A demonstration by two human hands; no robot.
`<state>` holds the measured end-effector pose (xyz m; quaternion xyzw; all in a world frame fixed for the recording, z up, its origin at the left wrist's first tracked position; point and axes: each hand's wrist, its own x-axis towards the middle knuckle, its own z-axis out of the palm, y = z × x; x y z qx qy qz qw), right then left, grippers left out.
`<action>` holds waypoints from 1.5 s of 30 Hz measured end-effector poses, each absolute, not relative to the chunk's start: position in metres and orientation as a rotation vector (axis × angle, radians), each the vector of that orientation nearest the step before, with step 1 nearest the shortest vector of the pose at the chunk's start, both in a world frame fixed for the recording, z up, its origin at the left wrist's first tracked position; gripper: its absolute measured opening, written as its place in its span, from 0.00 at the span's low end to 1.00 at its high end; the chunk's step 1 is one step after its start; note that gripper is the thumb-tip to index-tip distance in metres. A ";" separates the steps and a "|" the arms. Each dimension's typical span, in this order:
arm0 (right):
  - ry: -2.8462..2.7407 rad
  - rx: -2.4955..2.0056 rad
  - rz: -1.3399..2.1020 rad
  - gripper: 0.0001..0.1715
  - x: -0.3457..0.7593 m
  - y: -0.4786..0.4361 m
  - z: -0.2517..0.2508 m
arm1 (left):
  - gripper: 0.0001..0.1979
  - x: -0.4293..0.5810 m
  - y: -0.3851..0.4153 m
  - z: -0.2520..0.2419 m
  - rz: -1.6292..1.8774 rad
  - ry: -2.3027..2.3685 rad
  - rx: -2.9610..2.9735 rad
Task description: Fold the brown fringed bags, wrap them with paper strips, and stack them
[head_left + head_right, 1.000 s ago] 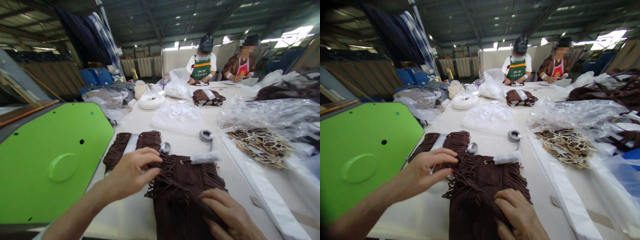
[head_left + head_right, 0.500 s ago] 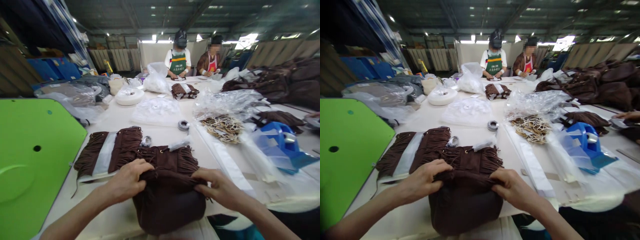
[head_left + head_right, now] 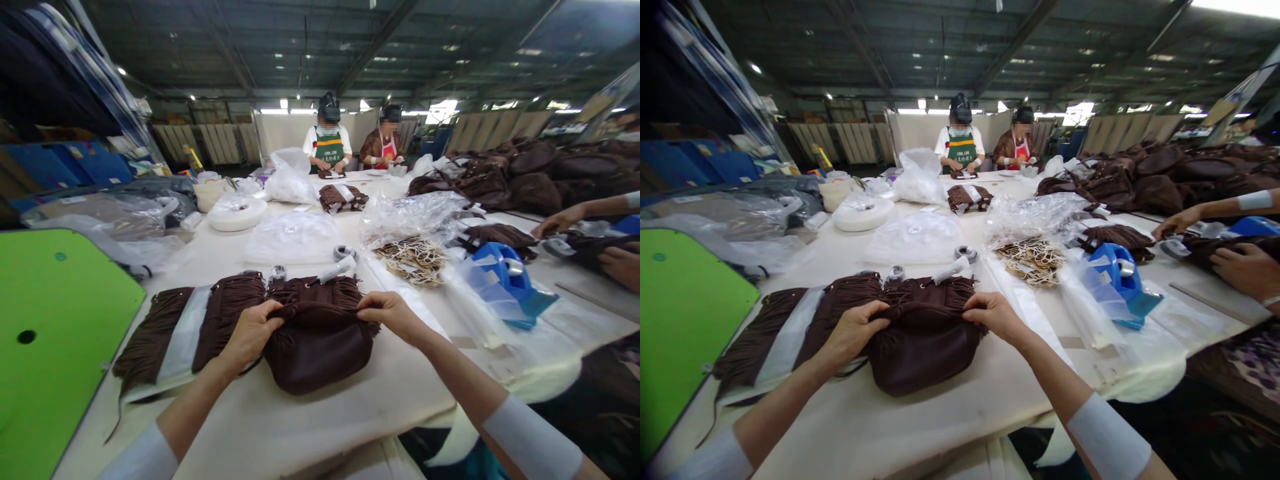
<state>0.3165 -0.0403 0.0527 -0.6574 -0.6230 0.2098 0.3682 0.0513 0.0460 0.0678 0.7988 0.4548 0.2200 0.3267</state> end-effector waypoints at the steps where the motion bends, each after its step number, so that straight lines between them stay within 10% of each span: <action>1: -1.584 -1.710 0.498 0.06 0.320 -0.044 0.054 | 0.11 0.050 0.047 0.068 0.561 1.185 2.096; 14: -1.315 -1.856 0.490 0.26 0.273 -0.097 0.017 | 0.31 0.046 -0.020 0.041 0.741 1.741 2.277; 18: -1.312 -1.821 0.569 0.22 0.277 -0.087 0.010 | 0.09 0.058 0.001 0.039 0.634 1.785 2.323; 21: -1.367 -1.815 0.613 0.21 0.286 -0.088 0.006 | 0.14 0.042 0.021 0.047 0.684 1.788 2.285; 28: -1.388 -1.769 0.684 0.18 0.290 -0.091 0.005 | 0.38 0.045 0.055 0.082 0.533 0.769 2.399; 37: -1.416 -1.687 0.738 0.17 0.290 -0.091 0.004 | 0.07 0.060 0.079 0.085 0.578 0.724 2.001; 45: -1.357 -1.705 0.833 0.18 0.293 -0.092 -0.002 | 0.12 0.017 0.075 0.082 0.931 1.051 1.799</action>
